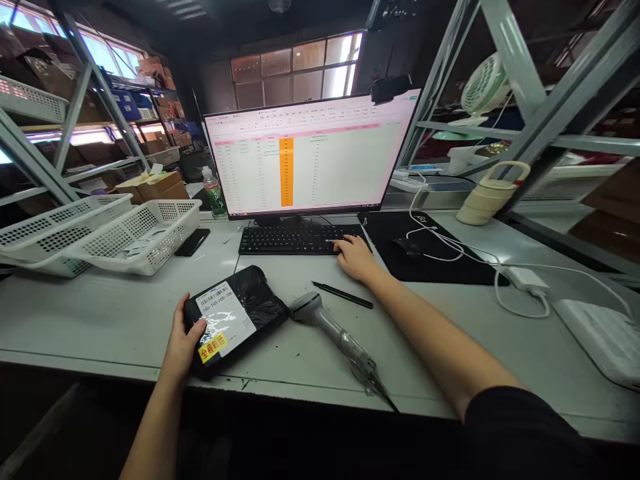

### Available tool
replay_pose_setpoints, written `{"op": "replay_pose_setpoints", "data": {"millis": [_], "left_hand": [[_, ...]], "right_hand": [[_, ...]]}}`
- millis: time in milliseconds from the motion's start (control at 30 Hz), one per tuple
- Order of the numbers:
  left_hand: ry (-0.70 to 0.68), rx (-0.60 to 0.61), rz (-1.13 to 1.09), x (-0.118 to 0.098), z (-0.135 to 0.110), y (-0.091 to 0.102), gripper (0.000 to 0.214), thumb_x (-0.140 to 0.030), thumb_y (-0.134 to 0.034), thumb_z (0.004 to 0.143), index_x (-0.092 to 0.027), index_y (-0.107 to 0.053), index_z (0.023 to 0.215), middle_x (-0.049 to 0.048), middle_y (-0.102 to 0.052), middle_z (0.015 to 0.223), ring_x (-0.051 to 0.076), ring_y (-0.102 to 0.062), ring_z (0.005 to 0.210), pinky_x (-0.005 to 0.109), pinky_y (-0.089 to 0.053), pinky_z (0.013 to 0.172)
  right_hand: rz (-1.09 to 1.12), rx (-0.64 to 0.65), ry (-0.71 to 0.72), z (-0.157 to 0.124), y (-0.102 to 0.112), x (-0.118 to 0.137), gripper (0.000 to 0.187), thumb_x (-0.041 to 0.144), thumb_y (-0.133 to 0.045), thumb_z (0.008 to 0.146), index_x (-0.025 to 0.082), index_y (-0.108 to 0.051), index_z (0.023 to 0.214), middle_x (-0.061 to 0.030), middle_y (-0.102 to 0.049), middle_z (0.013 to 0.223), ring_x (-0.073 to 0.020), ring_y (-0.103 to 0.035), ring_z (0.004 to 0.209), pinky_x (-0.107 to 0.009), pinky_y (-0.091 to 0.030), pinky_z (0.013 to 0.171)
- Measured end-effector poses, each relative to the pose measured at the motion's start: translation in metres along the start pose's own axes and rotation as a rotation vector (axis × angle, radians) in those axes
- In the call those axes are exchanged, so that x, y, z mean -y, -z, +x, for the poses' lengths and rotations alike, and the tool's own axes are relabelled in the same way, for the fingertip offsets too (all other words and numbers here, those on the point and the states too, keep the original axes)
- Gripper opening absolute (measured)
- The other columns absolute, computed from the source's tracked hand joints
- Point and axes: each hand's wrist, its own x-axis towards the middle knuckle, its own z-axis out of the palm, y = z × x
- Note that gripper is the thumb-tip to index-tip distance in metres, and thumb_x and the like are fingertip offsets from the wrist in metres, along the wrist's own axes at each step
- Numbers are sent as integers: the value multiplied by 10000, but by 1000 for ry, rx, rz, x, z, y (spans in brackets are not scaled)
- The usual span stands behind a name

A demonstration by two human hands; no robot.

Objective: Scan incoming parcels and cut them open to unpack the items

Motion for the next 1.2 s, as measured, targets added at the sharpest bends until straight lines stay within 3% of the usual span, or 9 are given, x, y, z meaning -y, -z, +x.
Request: {"op": "replay_pose_setpoints", "data": {"millis": [233, 433, 633, 700, 800, 900, 1000, 1100, 1200], "left_hand": [[13, 29, -31, -1, -1, 0, 924, -512, -746, 832, -306, -298, 1614, 121, -591, 1473, 296, -623, 1308, 473, -484, 1149], [-43, 27, -51, -1, -3, -1, 967, -514, -771, 808, -269, -295, 1614, 135, -608, 1437, 316, -618, 1309, 500, -467, 1165], [-465, -83, 105, -5, -11, 1, 810, -418, -755, 803, -237, -421, 1519, 143, -507, 1507, 330, -526, 1400, 500, -414, 1211], [-704, -60, 240, -13, -12, 5, 720, -357, -752, 792, -217, -485, 1446, 145, -528, 1436, 346, -482, 1433, 537, -396, 1216], [-1033, 43, 441, -29, -15, 12, 526, -268, -735, 781, -211, -603, 1288, 104, -586, 1219, 342, -501, 1391, 590, -401, 1199], [-1163, 94, 538, -43, -22, 19, 293, -243, -725, 820, -229, -696, 1111, 67, -574, 1064, 294, -551, 1276, 536, -463, 1152], [-1088, 72, 559, -51, -29, 25, 269, -364, -818, 790, -209, -715, 984, 74, -561, 1075, 281, -579, 1205, 474, -510, 1094], [-829, 102, 579, -56, -30, 31, 666, -469, -896, 691, -192, -660, 1248, 124, -570, 1299, 313, -564, 1276, 485, -486, 1122], [-564, 93, 411, -56, -22, 36, 859, -492, -895, 678, -179, -567, 1407, 132, -607, 1356, 318, -580, 1292, 503, -431, 1172]], "right_hand": [[46, -44, -29, -2, 30, 32, 307, 204, -441, 933, 147, -696, 1094, -167, -719, 1156, -328, -597, 1207, -510, -425, 1125], [242, 114, 146, -90, 63, 72, 426, 426, -405, 1024, 220, -682, 1273, -117, -722, 1258, -292, -629, 1236, -466, -519, 1051], [393, 286, -14, -149, 70, 93, 552, 553, -468, 993, 311, -554, 1481, -64, -778, 1136, -281, -748, 975, -437, -602, 850], [390, 285, -45, -146, 70, 91, 546, 560, -449, 1002, 304, -572, 1469, -53, -786, 1095, -272, -752, 910, -409, -600, 796], [220, 212, -69, -125, 65, 81, 523, 465, -467, 999, 203, -620, 1425, -118, -736, 1261, -320, -704, 1118, -438, -567, 919], [34, 256, -76, -101, 54, 74, 601, 296, -570, 919, 80, -558, 1479, -191, -674, 1358, -365, -624, 1255, -472, -508, 1033], [1, 330, -100, -88, 43, 73, 573, 181, -555, 875, 57, -603, 1433, -209, -716, 1239, -365, -662, 1160, -481, -510, 1008], [10, 300, -154, -84, 48, 75, 450, 156, -542, 848, 77, -712, 1257, -220, -701, 1221, -362, -659, 1149, -464, -522, 973], [387, 130, -357, -87, 72, 87, 390, 171, -532, 828, 121, -684, 1184, -175, -703, 1156, -278, -703, 968, -359, -558, 734]]}}
